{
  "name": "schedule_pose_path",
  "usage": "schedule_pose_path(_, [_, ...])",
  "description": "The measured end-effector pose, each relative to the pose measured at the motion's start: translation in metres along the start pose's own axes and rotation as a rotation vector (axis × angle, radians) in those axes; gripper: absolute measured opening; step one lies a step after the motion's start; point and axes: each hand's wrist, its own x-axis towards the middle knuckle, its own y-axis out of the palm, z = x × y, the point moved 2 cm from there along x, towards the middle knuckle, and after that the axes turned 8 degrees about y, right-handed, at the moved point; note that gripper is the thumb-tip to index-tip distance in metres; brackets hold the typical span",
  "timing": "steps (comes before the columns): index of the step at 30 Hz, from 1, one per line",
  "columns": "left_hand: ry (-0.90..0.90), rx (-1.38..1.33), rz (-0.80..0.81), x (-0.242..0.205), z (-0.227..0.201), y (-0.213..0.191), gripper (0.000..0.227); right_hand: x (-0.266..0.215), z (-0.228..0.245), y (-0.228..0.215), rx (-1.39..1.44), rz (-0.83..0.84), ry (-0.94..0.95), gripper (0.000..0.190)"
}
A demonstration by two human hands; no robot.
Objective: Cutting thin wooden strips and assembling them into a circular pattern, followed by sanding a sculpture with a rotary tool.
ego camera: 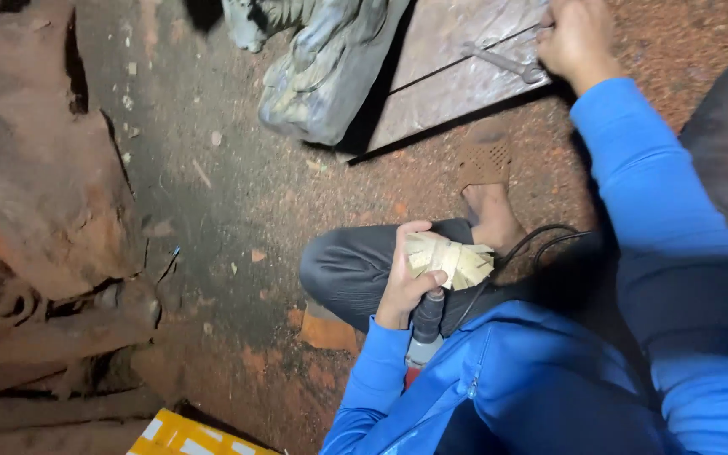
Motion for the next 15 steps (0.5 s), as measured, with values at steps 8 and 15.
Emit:
schedule_pose_path(8, [0.145,0.194,0.093,0.012,0.003,0.006,0.084,-0.09,0.153,-0.177,1.137,0.872,0.343,0.009])
schedule_pose_path(15, [0.175,0.235,0.126,0.007,0.007,0.014,0.083,-0.163,0.168,-0.155,1.33,1.204,0.499,0.011])
